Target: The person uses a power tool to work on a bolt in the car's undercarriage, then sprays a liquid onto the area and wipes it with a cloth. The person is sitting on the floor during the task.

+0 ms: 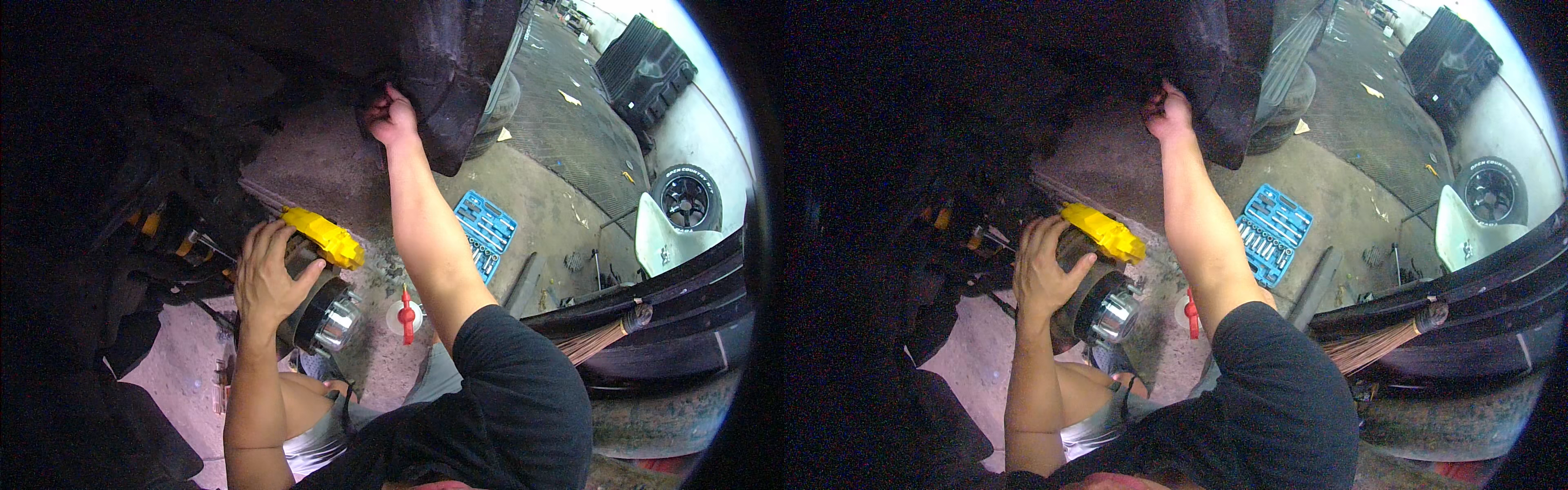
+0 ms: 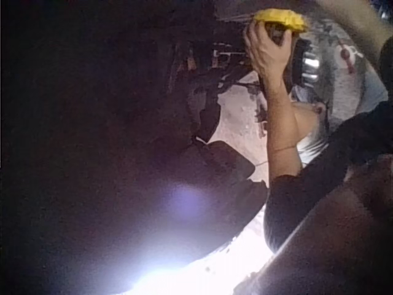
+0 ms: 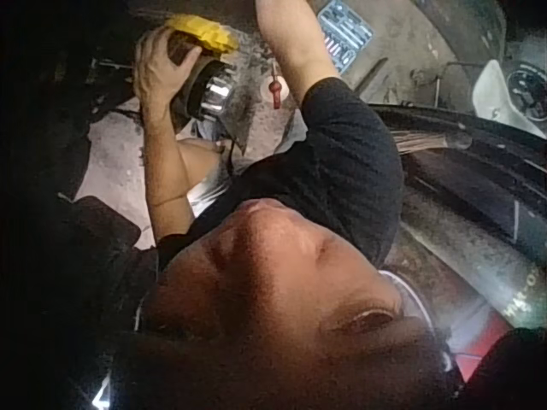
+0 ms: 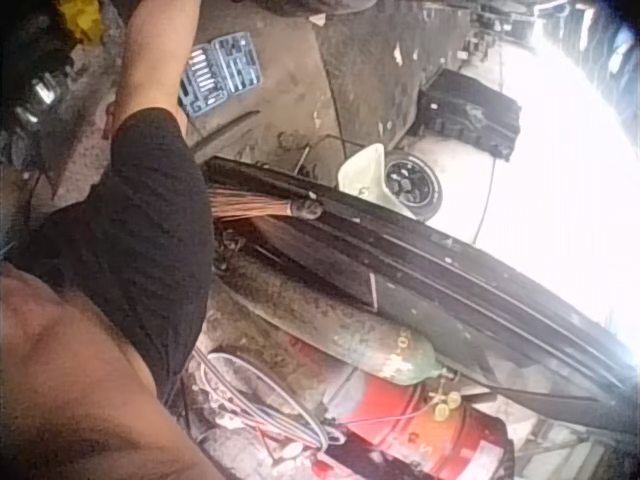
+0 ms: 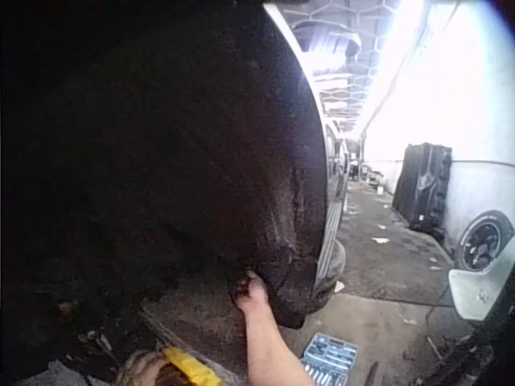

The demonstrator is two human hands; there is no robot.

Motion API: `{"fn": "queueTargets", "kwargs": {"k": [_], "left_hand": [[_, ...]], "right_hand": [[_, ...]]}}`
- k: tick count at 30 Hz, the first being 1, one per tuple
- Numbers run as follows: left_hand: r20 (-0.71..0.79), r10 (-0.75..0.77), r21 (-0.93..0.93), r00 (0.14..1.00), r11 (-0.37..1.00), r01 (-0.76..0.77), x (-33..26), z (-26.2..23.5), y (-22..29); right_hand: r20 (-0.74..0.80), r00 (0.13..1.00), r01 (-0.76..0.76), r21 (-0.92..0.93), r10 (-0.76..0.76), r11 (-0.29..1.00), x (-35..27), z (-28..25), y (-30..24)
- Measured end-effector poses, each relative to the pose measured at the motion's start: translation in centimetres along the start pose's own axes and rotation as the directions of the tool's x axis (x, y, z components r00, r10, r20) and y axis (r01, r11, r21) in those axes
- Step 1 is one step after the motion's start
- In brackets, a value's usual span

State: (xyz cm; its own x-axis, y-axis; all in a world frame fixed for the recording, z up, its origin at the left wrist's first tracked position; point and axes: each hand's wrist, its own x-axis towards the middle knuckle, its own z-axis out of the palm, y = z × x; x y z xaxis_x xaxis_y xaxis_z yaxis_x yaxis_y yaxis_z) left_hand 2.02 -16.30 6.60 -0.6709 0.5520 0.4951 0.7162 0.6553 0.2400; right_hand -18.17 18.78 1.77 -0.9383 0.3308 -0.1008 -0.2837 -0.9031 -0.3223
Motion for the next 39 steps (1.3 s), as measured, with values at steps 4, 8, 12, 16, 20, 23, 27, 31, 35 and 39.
{"fn": "queueTargets", "kwargs": {"k": [4, 8, 12, 16, 20, 23, 27, 31, 35, 39], "left_hand": [[-0.006, -0.001, 0.01, 1.0, 1.0, 0.001, -0.3, 0.0, -0.3], [0.001, 0.004, -0.01, 1.0, 1.0, -0.004, 0.1, 0.2, -0.1], [-0.007, -0.016, 0.009, 1.0, 1.0, 0.016, -0.3, 0.1, -0.2], [0.006, -0.025, 0.01, 1.0, 1.0, 0.025, -0.2, 0.0, -0.1], [0.001, -0.009, -0.007, 1.0, 1.0, 0.009, 0.1, 0.3, 0.1], [0.002, -0.028, 0.012, 1.0, 1.0, 0.028, -0.4, 0.0, -0.3], [-0.001, -0.016, 0.002, 1.0, 1.0, 0.016, 0.0, 0.2, 0.0], [0.004, -0.016, -0.014, 1.0, 1.0, 0.016, 0.1, 0.3, 0.0], [0.01, -0.03, 0.031, 1.0, 0.999, 0.03, -0.2, 0.1, -0.2], [0.008, -0.026, 0.017, 1.0, 1.0, 0.026, 0.1, 0.1, 0.3]], "right_hand": [[0.043, 0.999, -0.015, 0.11, 0.01, 0.994, -0.8, -0.1, 0.4], [-0.032, 0.994, 0.096, -0.13, -0.101, 0.987, 0.5, -0.5, -0.2], [-0.01, 1.0, -0.005, 0.033, 0.006, 0.999, -0.1, -0.1, 0.4], [0.15, 0.989, -0.024, 0.05, 0.016, 0.998, -0.3, -1.2, 0.4], [-0.004, 0.995, 0.095, -0.078, -0.096, 0.992, 0.7, -1.3, -0.1], [-0.033, 0.999, 0.01, 0.008, -0.01, 1.0, -0.7, 0.2, 1.0], [0.054, 0.998, 0.032, -0.021, -0.031, 0.999, 0.1, -1.1, -0.1], [0.046, 0.999, -0.025, -0.028, 0.026, 0.999, 0.4, -1.6, -0.6], [0.033, 0.999, -0.012, 0.064, 0.01, 0.998, -1.3, 0.0, 0.1], [0.015, 0.996, 0.086, 0.1, -0.088, 0.991, 0.0, 0.1, 0.5]]}}
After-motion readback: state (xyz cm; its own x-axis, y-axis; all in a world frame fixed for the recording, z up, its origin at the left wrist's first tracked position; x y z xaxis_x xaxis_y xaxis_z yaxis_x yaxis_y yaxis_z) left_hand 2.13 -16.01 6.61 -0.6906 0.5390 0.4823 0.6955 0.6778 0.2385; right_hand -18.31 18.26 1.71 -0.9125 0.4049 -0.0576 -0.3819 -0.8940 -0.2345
